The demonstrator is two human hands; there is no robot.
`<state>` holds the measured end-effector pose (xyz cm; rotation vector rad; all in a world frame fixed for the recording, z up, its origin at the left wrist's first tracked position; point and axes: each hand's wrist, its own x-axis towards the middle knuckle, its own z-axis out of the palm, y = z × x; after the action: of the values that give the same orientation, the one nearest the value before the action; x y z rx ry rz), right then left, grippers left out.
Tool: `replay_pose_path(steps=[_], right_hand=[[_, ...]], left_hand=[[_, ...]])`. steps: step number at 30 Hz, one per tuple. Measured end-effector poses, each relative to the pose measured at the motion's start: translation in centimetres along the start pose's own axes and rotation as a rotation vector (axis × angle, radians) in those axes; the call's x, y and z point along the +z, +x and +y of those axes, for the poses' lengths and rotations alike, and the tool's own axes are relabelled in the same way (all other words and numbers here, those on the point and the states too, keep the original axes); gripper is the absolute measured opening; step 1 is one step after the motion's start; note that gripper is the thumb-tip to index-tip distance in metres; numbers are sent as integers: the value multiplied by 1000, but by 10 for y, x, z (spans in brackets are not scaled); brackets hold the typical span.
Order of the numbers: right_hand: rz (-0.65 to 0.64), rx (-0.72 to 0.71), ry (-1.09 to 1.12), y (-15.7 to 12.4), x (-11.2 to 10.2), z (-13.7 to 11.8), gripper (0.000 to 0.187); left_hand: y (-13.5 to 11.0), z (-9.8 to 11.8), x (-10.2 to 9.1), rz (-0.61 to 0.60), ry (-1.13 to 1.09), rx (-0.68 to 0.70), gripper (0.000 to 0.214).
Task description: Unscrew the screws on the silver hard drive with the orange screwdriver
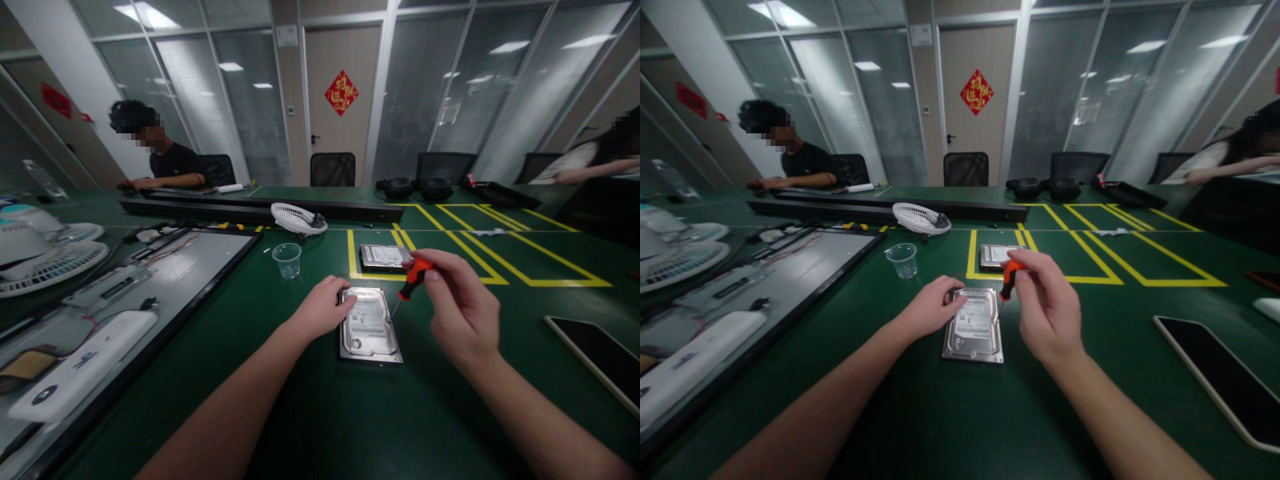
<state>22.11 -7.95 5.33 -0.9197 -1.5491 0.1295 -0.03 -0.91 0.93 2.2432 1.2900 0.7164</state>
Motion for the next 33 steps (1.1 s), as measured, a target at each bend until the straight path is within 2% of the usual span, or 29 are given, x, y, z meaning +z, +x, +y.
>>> replay_pose_path(steps=[6, 10, 16, 24, 33], right_hand=[[4, 43, 80, -1, 2, -1, 29], [47, 33, 40, -1, 3, 2, 25], [66, 18, 13, 0, 5, 6, 29], [2, 49, 161, -1, 4, -1, 21], [54, 64, 183, -1, 8, 0, 28]], left_hand=[[0, -1, 0, 4, 9, 14, 34], [1, -2, 1, 6, 2, 18, 34], [2, -4, 3, 22, 22, 38, 33], [3, -7, 5, 29, 39, 65, 32], [2, -7, 4, 18, 40, 55, 33]])
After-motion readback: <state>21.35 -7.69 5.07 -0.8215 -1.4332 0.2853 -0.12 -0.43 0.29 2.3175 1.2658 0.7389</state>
